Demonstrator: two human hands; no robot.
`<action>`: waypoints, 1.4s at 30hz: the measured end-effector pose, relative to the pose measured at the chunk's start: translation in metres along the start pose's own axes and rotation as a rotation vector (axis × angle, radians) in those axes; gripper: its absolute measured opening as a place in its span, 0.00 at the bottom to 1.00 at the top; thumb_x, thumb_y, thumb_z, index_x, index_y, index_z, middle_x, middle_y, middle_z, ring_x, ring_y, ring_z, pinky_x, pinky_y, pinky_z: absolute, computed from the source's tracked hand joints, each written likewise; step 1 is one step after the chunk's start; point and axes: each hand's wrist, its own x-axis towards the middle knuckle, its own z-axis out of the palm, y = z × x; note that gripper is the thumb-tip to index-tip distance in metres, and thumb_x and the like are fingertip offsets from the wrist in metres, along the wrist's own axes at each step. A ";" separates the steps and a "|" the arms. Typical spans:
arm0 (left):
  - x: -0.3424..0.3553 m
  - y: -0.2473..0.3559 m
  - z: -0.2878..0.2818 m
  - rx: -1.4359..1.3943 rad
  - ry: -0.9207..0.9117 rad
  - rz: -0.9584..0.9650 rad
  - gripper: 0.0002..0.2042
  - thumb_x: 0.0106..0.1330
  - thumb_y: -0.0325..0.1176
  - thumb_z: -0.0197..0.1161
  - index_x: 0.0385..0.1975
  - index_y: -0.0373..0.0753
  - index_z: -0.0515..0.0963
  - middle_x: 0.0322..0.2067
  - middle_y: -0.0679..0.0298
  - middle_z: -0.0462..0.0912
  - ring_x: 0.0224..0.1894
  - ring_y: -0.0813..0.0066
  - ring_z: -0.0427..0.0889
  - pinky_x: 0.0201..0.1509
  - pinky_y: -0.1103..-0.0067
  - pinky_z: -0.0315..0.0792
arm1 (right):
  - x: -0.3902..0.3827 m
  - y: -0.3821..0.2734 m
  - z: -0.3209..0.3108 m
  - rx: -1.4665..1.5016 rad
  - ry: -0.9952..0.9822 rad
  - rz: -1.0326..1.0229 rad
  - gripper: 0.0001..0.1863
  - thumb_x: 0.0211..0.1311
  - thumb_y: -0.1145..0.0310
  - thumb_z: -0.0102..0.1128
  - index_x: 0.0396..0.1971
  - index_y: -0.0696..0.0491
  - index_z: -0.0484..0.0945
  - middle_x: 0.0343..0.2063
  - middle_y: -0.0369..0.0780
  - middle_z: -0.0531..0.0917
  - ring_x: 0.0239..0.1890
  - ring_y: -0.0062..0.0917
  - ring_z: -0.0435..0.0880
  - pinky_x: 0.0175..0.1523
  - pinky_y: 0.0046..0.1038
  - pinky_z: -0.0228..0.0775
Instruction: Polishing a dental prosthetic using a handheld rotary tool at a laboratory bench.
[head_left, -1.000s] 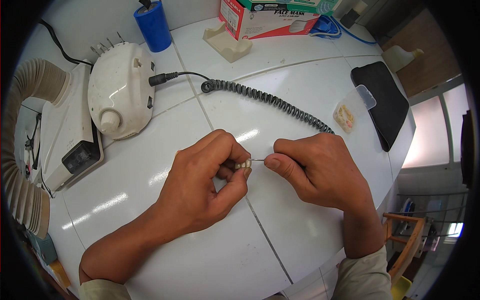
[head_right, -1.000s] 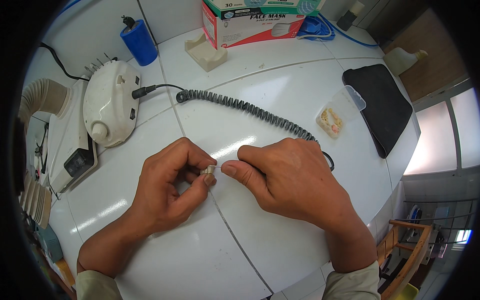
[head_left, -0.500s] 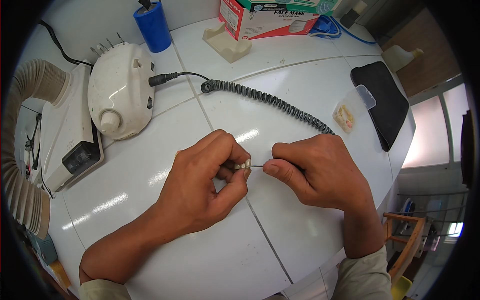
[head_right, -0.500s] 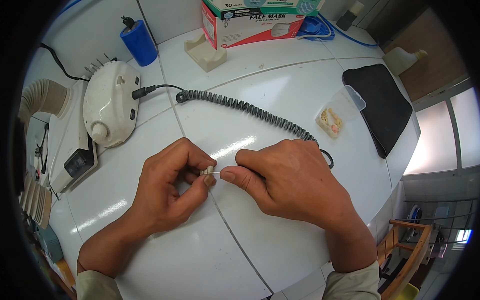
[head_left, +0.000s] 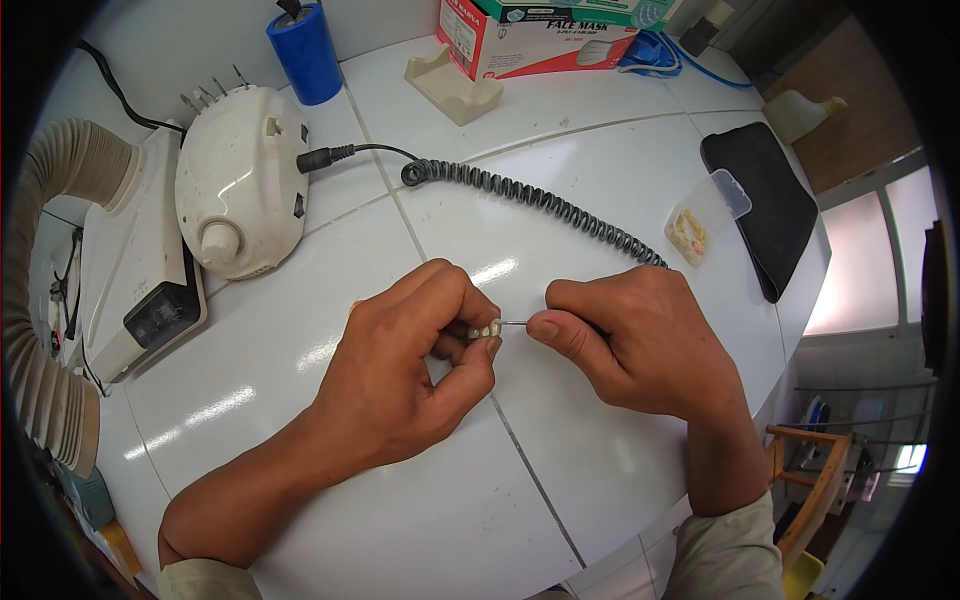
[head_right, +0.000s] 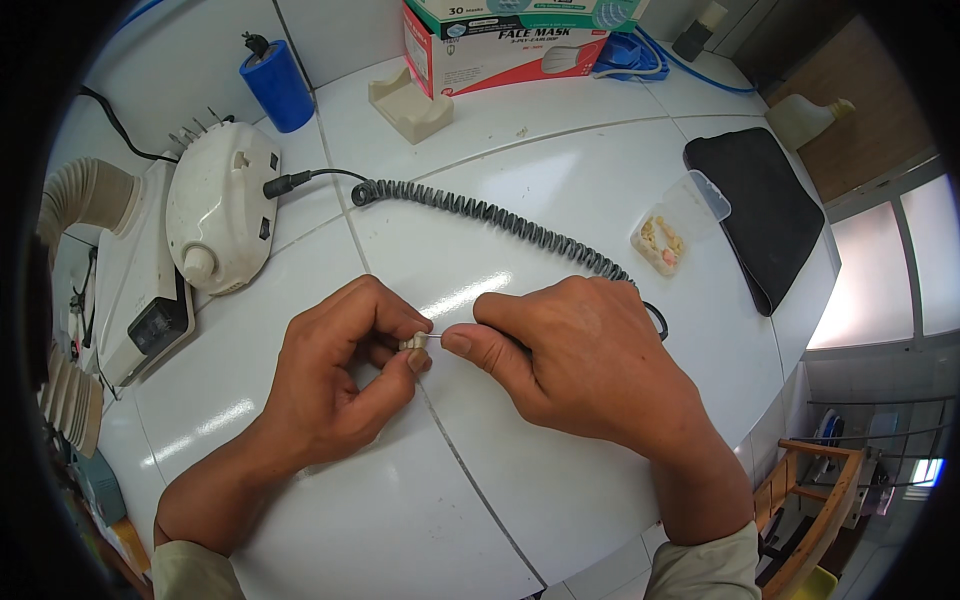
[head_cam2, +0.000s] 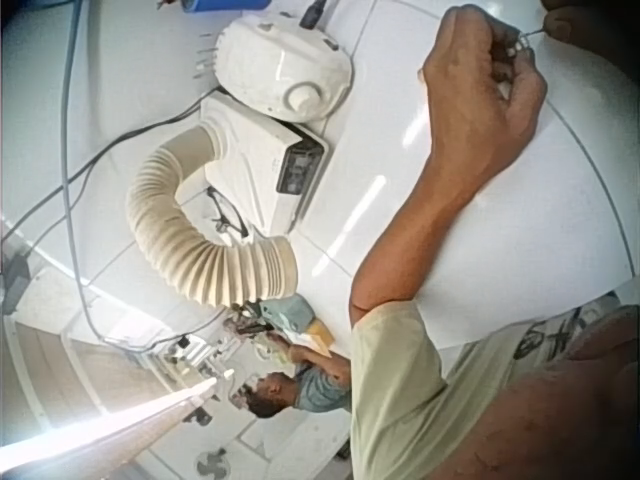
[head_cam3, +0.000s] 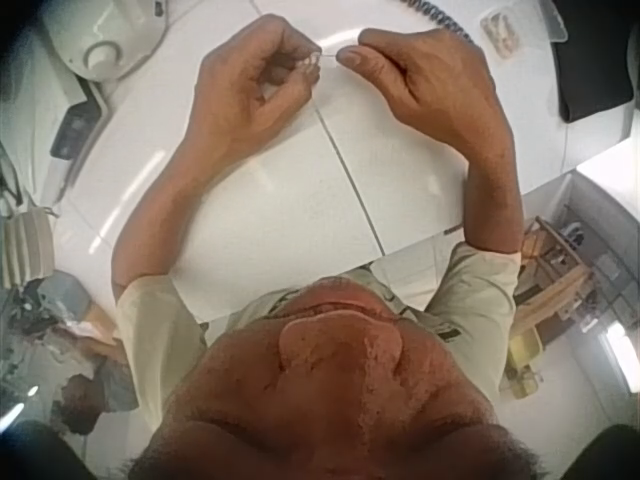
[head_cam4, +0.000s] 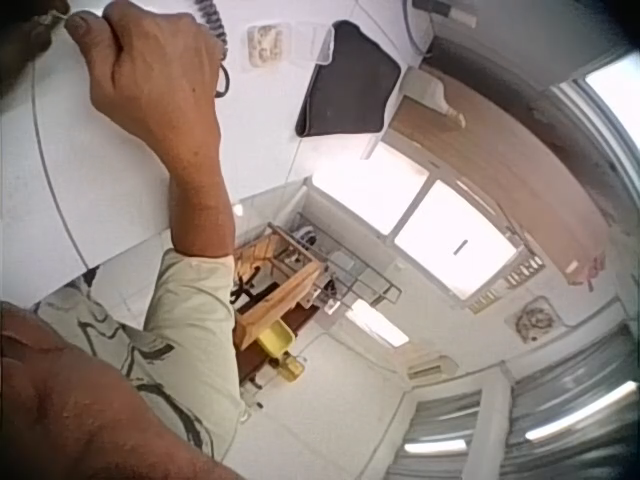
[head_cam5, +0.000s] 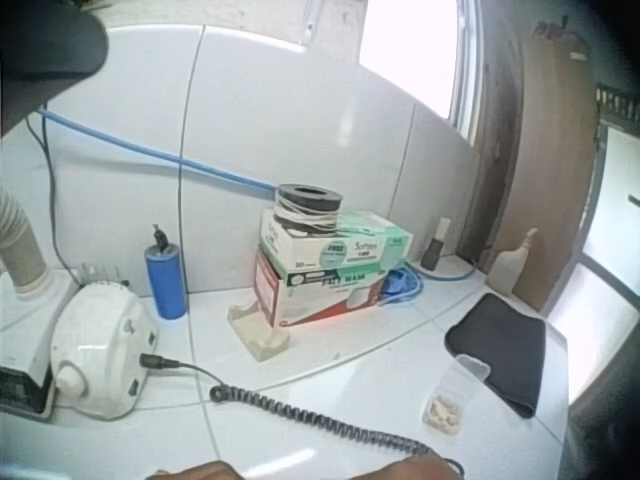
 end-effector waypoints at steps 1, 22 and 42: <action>0.000 0.000 0.000 -0.006 0.003 0.001 0.06 0.70 0.20 0.66 0.42 0.30 0.77 0.39 0.57 0.82 0.37 0.68 0.93 0.30 0.78 0.85 | 0.000 0.000 0.000 0.006 0.009 0.016 0.26 0.81 0.47 0.63 0.27 0.52 0.85 0.15 0.44 0.81 0.20 0.46 0.82 0.29 0.44 0.70; 0.000 -0.003 0.003 -0.049 0.067 -0.004 0.05 0.70 0.20 0.68 0.42 0.31 0.80 0.36 0.60 0.84 0.29 0.77 0.84 0.32 0.78 0.75 | 0.001 0.001 0.001 0.019 0.023 0.009 0.27 0.83 0.48 0.62 0.26 0.53 0.84 0.14 0.45 0.78 0.19 0.46 0.80 0.28 0.44 0.68; -0.002 0.004 0.002 0.094 0.057 -0.003 0.06 0.71 0.22 0.71 0.44 0.32 0.82 0.36 0.62 0.84 0.26 0.81 0.81 0.30 0.80 0.75 | 0.000 -0.001 0.005 -0.036 0.055 0.004 0.27 0.82 0.47 0.62 0.25 0.52 0.83 0.14 0.43 0.80 0.18 0.44 0.81 0.27 0.43 0.69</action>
